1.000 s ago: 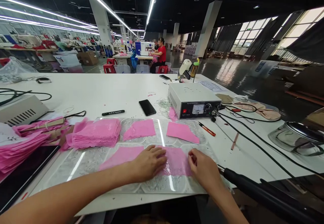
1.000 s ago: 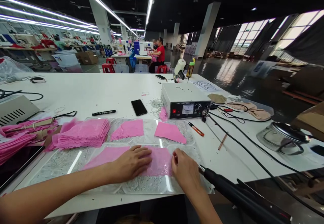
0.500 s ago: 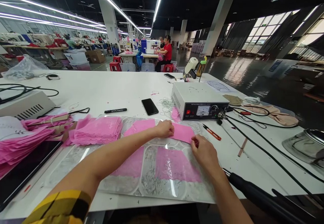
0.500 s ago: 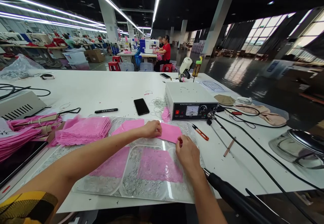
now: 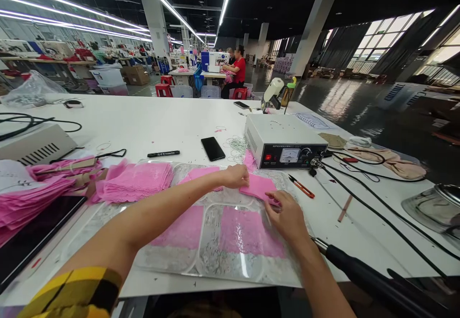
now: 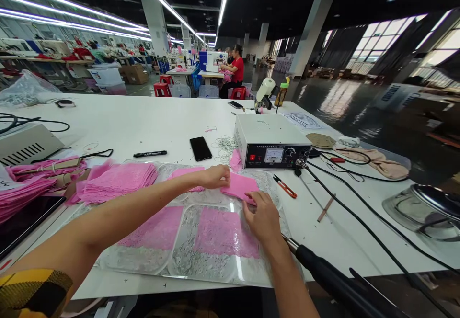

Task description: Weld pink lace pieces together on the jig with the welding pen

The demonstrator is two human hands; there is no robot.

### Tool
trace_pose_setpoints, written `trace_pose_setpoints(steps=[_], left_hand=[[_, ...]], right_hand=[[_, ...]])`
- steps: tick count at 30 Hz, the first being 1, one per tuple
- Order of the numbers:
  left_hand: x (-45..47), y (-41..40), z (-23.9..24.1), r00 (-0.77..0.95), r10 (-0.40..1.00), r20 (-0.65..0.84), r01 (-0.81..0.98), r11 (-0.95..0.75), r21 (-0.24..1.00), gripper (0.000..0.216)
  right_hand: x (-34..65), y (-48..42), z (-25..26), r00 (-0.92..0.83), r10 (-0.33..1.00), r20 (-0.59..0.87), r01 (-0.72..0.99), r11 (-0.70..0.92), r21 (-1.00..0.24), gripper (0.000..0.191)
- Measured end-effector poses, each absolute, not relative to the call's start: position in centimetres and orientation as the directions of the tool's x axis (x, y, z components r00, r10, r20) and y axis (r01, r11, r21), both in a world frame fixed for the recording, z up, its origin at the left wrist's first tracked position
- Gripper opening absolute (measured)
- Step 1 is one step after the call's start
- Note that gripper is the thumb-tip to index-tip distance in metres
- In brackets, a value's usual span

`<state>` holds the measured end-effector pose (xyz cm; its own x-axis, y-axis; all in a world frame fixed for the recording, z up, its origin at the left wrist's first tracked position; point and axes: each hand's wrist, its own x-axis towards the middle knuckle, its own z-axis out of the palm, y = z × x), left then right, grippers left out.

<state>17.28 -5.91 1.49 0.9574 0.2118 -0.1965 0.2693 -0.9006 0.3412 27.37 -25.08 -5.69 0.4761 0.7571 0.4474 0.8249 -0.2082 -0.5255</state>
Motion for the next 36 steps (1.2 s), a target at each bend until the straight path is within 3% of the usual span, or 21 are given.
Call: trace_pose_setpoints(steps=[12,20,36], left_hand=[[14.8,-7.4,3.1,0.968,0.062,-0.242,0.175,-0.859,0.482,0.016],[9.5,-11.1,2.3,0.947,-0.006,-0.322,0.171,-0.838,0.519,0.016],[7.1,-13.1,1.5,0.946,0.080,-0.314,0.219,-0.872,0.438,0.012]], right_hand=[[26.1,-26.7,-5.3,0.351,0.822,0.448,0.918,-0.210,-0.335,0.015],[21.7,-31.4,-4.6,0.011,0.835,0.550,0.995,0.044,-0.087,0.020],[20.1,-32.1,-4.5,-0.056,0.845,0.532,0.967,0.179,-0.183,0.013]])
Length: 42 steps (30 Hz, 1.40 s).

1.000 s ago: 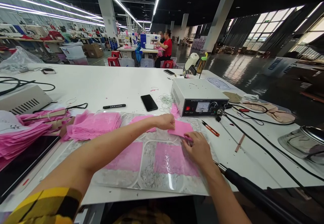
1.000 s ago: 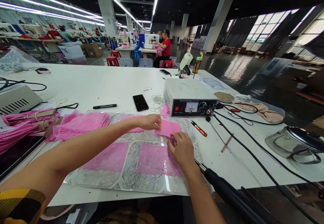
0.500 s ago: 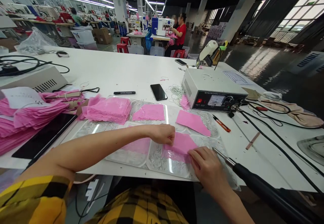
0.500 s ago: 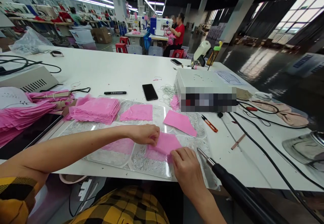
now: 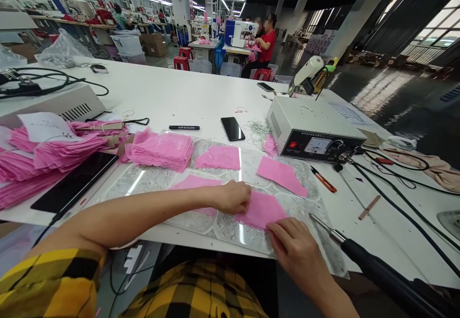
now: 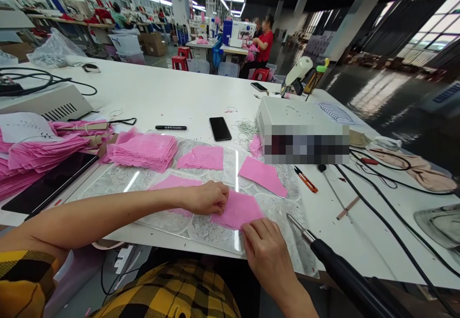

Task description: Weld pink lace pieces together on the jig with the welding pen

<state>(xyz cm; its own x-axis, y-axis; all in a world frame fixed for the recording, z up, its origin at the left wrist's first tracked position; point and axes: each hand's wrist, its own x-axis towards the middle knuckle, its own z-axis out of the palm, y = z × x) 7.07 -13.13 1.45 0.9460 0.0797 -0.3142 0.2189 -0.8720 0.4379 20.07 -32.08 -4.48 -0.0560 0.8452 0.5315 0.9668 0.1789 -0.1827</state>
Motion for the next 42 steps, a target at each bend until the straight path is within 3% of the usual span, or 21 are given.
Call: trace_pose_setpoints(steps=[8,11,17,24,32,42], left_hand=[[6.4,-13.2,1.2,0.965,0.074,-0.252,0.187,-0.866,0.465,0.003],[6.0,-13.3,0.9,0.972,0.067,-0.225,0.165,-0.875,0.455,0.011],[5.2,-14.0,0.2,0.993,0.035,-0.112,0.068,-0.948,0.312,0.035],[5.0,-14.8,-0.6,0.997,0.048,-0.057,0.057,-0.987,0.154,0.013],[5.0,-14.2,-0.8,0.998,0.063,-0.005,0.061,-0.945,0.321,0.012],[5.0,-14.1,-0.4,0.996,0.076,-0.041,0.086,-0.927,0.364,0.013]], right_hand=[[19.6,-31.1,-4.9,-0.054,0.851,0.523,0.950,0.206,-0.236,0.013],[19.7,-30.9,-5.1,-0.032,0.857,0.515,0.944,0.195,-0.266,0.012],[19.8,-30.9,-5.0,-0.017,0.866,0.500,0.940,0.185,-0.287,0.012],[19.8,-30.8,-4.9,-0.016,0.861,0.508,0.939,0.187,-0.287,0.012],[19.8,-30.8,-4.4,-0.024,0.855,0.517,0.938,0.198,-0.285,0.009],[19.7,-30.7,-4.1,-0.027,0.865,0.501,0.943,0.188,-0.274,0.010]])
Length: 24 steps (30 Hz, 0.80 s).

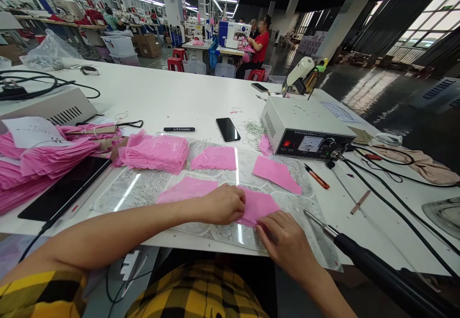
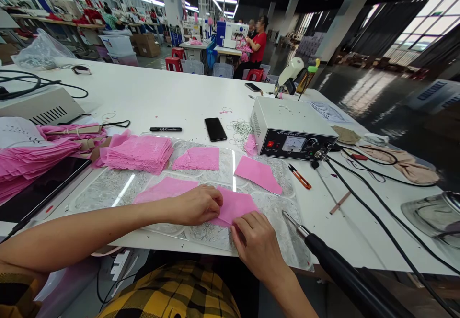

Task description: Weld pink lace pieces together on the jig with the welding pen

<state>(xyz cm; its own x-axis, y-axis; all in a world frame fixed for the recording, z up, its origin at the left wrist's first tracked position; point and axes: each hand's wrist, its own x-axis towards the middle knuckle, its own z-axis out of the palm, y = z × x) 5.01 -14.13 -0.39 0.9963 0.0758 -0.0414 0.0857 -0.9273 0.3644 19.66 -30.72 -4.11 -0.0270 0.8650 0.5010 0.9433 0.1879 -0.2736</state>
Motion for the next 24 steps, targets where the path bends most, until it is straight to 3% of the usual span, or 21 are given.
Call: trace_pose_setpoints(steps=[7,17,24], left_hand=[[4.8,-14.1,-0.3,0.996,0.088,-0.019,0.088,-0.916,0.393,0.012],[4.4,-14.2,-1.0,0.996,0.084,0.023,0.067,-0.911,0.407,0.015],[4.6,-13.8,-1.7,0.990,0.120,0.070,0.073,-0.878,0.473,0.015]], right_hand=[[18.9,-30.0,-4.0,-0.003,0.844,0.537,0.972,0.129,-0.197,0.004],[21.5,-31.7,-5.1,0.081,0.838,0.540,0.993,-0.021,-0.116,0.013],[20.2,-30.9,-3.6,0.079,0.837,0.542,0.979,0.037,-0.200,0.009]])
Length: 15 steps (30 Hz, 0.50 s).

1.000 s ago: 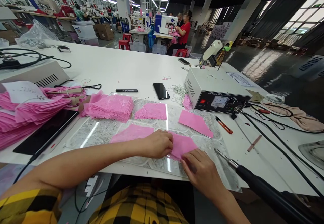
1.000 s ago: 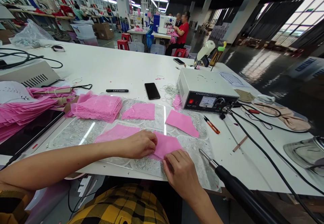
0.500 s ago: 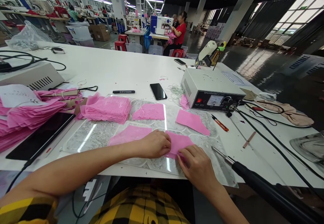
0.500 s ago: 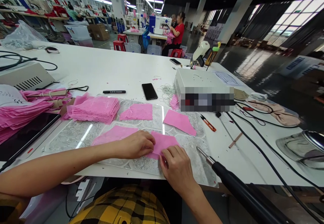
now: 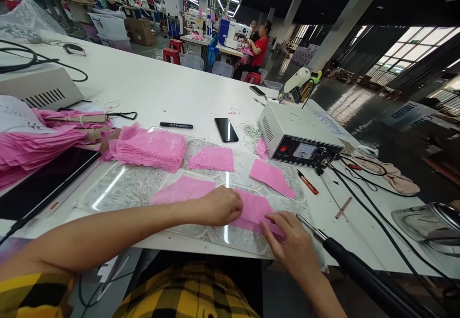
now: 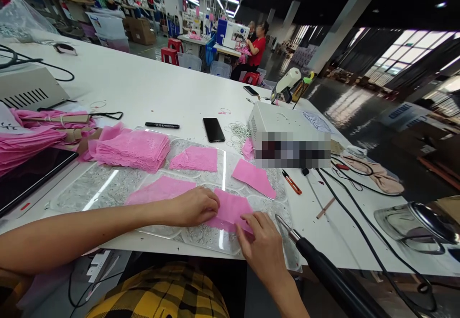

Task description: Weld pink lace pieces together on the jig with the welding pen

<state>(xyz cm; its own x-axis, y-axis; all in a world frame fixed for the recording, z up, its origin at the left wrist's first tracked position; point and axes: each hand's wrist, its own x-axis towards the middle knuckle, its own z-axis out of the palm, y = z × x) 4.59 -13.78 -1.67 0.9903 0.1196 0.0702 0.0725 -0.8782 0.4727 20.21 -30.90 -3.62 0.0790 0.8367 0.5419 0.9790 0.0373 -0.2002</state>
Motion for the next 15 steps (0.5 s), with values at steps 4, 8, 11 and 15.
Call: trace_pose_setpoints(steps=[4,8,11,15], left_hand=[[4.6,-13.7,-1.6,0.990,0.127,0.067,0.080,-0.877,0.474,0.016],[4.5,-13.8,-1.6,0.989,0.131,0.069,0.085,-0.881,0.465,0.020],[4.5,-13.9,-1.7,0.988,0.136,0.076,0.079,-0.856,0.510,0.022],[4.5,-13.8,-1.7,0.977,0.209,0.027,0.116,-0.640,0.760,0.021]], right_hand=[[20.0,-30.5,-3.9,0.037,0.867,0.498,0.989,0.041,-0.145,0.008],[21.8,-31.3,-4.4,0.103,0.863,0.495,0.994,-0.068,-0.088,0.015],[22.7,-31.4,-4.0,0.152,0.846,0.512,0.988,-0.134,-0.072,0.018],[21.9,-29.0,-2.8,0.139,0.817,0.559,0.990,-0.109,-0.087,0.019]])
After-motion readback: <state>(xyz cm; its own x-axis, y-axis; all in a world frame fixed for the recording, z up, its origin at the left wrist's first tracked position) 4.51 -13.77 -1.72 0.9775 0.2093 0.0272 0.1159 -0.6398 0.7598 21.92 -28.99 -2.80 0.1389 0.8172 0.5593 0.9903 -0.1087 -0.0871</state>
